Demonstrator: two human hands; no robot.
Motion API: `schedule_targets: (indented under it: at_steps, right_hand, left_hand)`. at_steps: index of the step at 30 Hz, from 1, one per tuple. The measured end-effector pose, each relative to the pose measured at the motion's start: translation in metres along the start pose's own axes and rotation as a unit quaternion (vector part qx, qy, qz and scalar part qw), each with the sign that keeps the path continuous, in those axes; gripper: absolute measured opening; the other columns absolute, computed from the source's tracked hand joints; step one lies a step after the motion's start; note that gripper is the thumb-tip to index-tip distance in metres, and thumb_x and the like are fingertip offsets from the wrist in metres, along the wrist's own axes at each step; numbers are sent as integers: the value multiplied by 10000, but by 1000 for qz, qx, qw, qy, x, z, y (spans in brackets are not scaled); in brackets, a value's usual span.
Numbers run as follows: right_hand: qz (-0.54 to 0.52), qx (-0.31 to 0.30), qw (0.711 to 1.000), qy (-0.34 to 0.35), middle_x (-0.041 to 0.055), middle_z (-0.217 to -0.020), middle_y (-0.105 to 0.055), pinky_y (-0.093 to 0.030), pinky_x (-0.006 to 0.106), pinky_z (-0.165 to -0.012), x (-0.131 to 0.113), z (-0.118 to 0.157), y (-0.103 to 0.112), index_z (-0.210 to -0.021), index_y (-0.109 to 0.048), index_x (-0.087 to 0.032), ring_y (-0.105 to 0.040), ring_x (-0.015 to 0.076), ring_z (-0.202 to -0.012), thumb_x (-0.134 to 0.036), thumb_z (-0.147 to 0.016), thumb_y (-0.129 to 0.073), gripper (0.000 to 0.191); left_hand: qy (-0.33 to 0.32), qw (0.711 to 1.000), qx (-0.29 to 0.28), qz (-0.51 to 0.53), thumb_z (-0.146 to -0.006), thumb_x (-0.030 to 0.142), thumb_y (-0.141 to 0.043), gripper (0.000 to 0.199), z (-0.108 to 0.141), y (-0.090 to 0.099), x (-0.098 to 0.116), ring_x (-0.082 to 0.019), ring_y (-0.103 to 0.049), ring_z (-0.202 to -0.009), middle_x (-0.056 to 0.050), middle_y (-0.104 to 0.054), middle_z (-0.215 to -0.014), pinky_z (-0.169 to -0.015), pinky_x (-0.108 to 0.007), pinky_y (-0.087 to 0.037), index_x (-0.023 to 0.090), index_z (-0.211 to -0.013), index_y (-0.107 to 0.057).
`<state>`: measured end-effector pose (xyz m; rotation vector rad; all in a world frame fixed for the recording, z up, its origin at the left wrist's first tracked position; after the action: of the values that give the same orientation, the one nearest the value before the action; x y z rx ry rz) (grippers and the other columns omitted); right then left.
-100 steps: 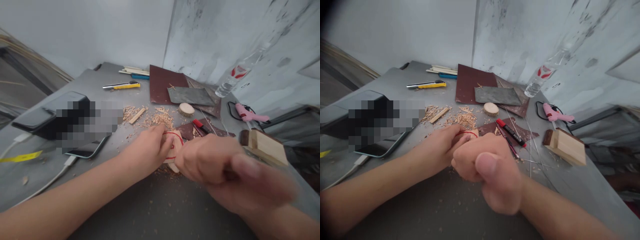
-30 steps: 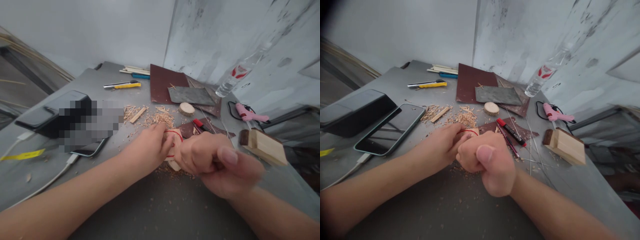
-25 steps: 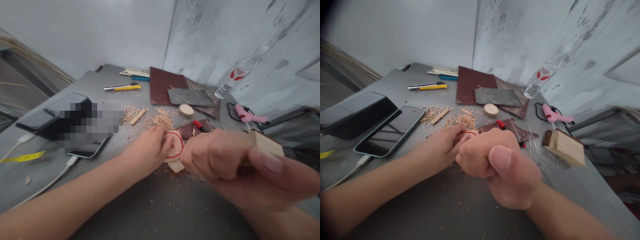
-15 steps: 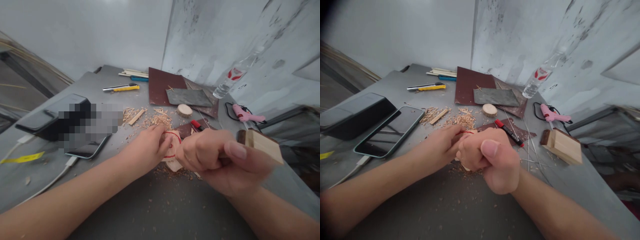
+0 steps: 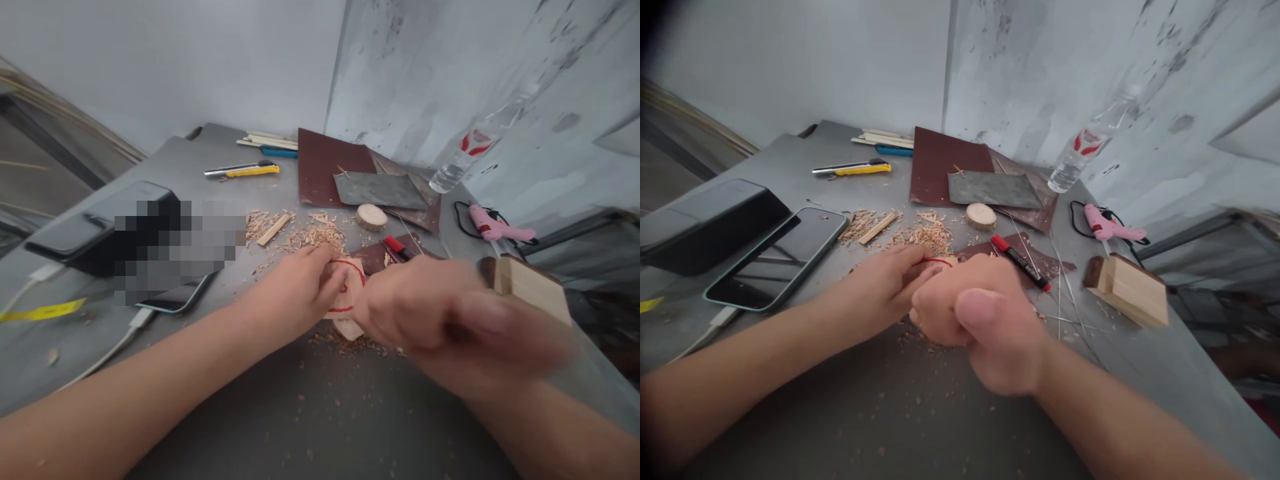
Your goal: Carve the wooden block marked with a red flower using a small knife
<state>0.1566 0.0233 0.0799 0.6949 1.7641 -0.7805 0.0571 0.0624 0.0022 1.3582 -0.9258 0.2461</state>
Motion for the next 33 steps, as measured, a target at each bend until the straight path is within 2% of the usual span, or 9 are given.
schedule_targets:
  at_steps: [1,3,7,11,15,21,24,27,33]
  right_hand:
    - [-29,-4,999,39,-55,-477,-222,-194,315,-495,-2,0,1,-536,-254,-188,-223,88,-440,-446,-965,-580,598]
    - [-35,-7,999,39,-54,-478,-234,-175,318,-491,3,0,1,-538,-262,-187,-219,86,-440,-458,-956,-594,598]
    - [9,12,999,-33,-40,-490,-225,-253,340,-539,3,1,-1,-530,-233,-188,-271,109,-479,-522,-1011,-512,649]
    - [22,-6,999,-25,-49,-463,-215,-214,338,-519,-7,-1,-7,-499,-252,-180,-233,98,-452,-540,-1047,-497,701]
    - [48,-11,997,-55,-38,-463,-220,-270,353,-550,-2,-2,-6,-497,-243,-190,-263,113,-469,-522,-1066,-449,691]
    - [-25,-5,999,22,-54,-471,-235,-176,335,-499,1,0,-1,-537,-265,-200,-222,97,-436,-459,-994,-570,608]
    - [2,5,1000,-3,-43,-487,-225,-227,346,-528,5,1,-2,-535,-252,-210,-269,120,-468,-523,-1010,-516,627]
    - [21,-3,1000,5,-47,-497,-220,-225,349,-533,1,1,-5,-529,-241,-202,-255,114,-473,-569,-1013,-529,673]
    - [58,-10,996,-72,-38,-488,-230,-276,360,-560,1,1,-6,-506,-251,-205,-271,126,-493,-499,-1060,-454,660]
  left_hand:
    - [-3,1000,-1,-1,-1076,418,-427,298,0,0,0,-277,-670,-957,-83,-727,-1029,-849,-431,-523,223,-1009,-641]
    - [-8,1000,-5,1,-1075,411,-415,298,0,-1,0,-275,-670,-958,-81,-725,-1022,-855,-432,-529,226,-991,-633]
    - [-2,1000,-7,3,-1085,395,-410,301,0,-1,0,-275,-670,-955,-87,-723,-1023,-853,-441,-529,222,-991,-637]
    - [-2,1000,-8,6,-1083,414,-431,303,0,-1,0,-285,-670,-978,-87,-719,-1045,-873,-452,-526,217,-1030,-655]
    - [-5,1000,-4,13,-1079,421,-417,305,-1,-2,-2,-283,-680,-1002,-82,-732,-1061,-893,-437,-523,243,-1077,-664]
    - [-8,1000,-9,5,-1081,431,-408,318,-1,-2,-1,-283,-685,-969,-76,-727,-1026,-861,-433,-525,237,-1017,-652]
    - [-1,1000,-14,11,-1089,411,-413,311,-1,-2,-1,-284,-684,-989,-76,-725,-1032,-891,-441,-535,231,-1041,-662]
    - [-2,1000,-10,5,-1088,428,-419,313,-2,-3,-1,-285,-684,-986,-79,-723,-1039,-892,-444,-541,232,-1034,-656]
    - [-1,1000,-13,25,-1082,415,-428,308,-1,-3,-2,-291,-689,-1058,-88,-730,-1091,-963,-465,-541,233,-1106,-675]
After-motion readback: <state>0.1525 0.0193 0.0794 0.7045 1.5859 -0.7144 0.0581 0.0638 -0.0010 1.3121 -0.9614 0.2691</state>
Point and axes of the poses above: each hand's wrist, its own z-axis away from the middle knuckle, its own y-axis out of the back of the hand, x = y × z, the point moved 7 cm from there along -z, towards the middle knuckle
